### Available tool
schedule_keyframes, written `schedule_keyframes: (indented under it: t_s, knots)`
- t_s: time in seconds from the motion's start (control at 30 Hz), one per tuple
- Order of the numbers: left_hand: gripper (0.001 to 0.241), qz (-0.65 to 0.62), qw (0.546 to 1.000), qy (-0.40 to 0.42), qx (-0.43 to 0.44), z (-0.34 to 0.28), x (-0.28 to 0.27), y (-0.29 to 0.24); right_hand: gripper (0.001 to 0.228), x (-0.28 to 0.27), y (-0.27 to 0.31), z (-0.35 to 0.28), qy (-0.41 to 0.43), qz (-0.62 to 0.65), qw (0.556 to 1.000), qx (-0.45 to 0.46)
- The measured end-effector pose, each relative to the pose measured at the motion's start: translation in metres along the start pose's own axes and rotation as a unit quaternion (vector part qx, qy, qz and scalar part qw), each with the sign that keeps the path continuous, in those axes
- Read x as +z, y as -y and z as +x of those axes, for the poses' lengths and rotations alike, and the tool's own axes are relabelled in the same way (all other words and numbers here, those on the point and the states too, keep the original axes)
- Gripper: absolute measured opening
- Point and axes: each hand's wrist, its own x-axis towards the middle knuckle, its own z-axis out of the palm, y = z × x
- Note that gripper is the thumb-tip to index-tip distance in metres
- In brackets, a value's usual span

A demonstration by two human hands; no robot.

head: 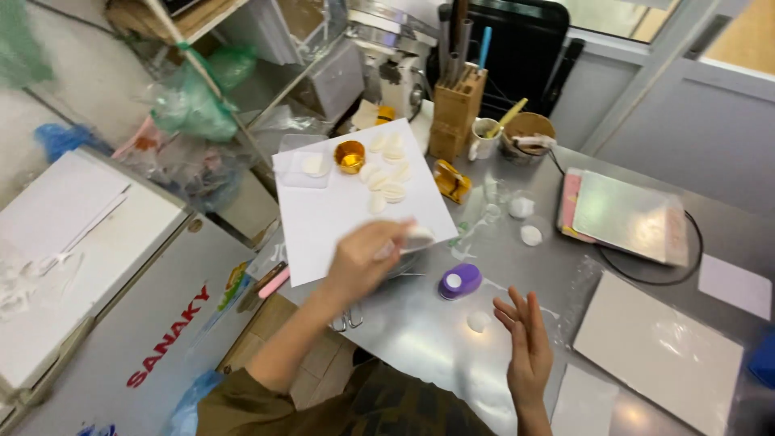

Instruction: Using a hole punch and scissors to cut circular shapes from a sheet of paper for decoration.

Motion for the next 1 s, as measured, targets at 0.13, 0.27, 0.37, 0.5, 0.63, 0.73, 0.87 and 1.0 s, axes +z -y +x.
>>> schedule_keyframes:
  t_s: [0.13, 0.27, 0.37, 0.5, 0.63, 0.73, 0.87, 1.0]
  knots:
    - [0.027, 0.12, 0.961, -0.121, -0.218, 0.032, -0.062, 0.118, 0.05, -0.018, -0.016, 0.0, -0.023, -0.063, 0.997, 0.031]
    - [0.025, 0.184, 0.93, -0.082, -0.307, 0.011, -0.044, 0.27, 0.046, -0.037, -0.044, -0.008, -0.016, -0.087, 0.995, 0.043]
    - [0.018, 0.203, 0.903, 0.0, -0.38, -0.007, -0.011, 0.344, 0.043, -0.054, -0.077, -0.011, -0.019, -0.115, 0.989, 0.089]
    - [0.016, 0.252, 0.895, 0.064, -0.363, -0.007, 0.004, 0.348, 0.042, -0.069, -0.129, -0.016, -0.026, -0.102, 0.99, 0.091]
    - [0.02, 0.318, 0.87, 0.092, -0.366, 0.014, -0.011, 0.284, 0.04, -0.055, -0.127, -0.016, 0.014, -0.138, 0.984, 0.114]
    - [0.023, 0.3, 0.91, 0.008, -0.286, 0.022, -0.019, 0.211, 0.037, -0.01, -0.08, -0.004, 0.01, -0.17, 0.978, 0.124]
    - [0.024, 0.135, 0.982, -0.039, -0.126, 0.017, -0.007, 0.081, 0.039, 0.0, -0.057, 0.011, 0.009, -0.205, 0.967, 0.15]
    - [0.023, -0.067, 0.994, 0.087, 0.016, -0.028, 0.063, 0.001, 0.036, -0.03, -0.071, 0.012, -0.028, -0.228, 0.96, 0.158]
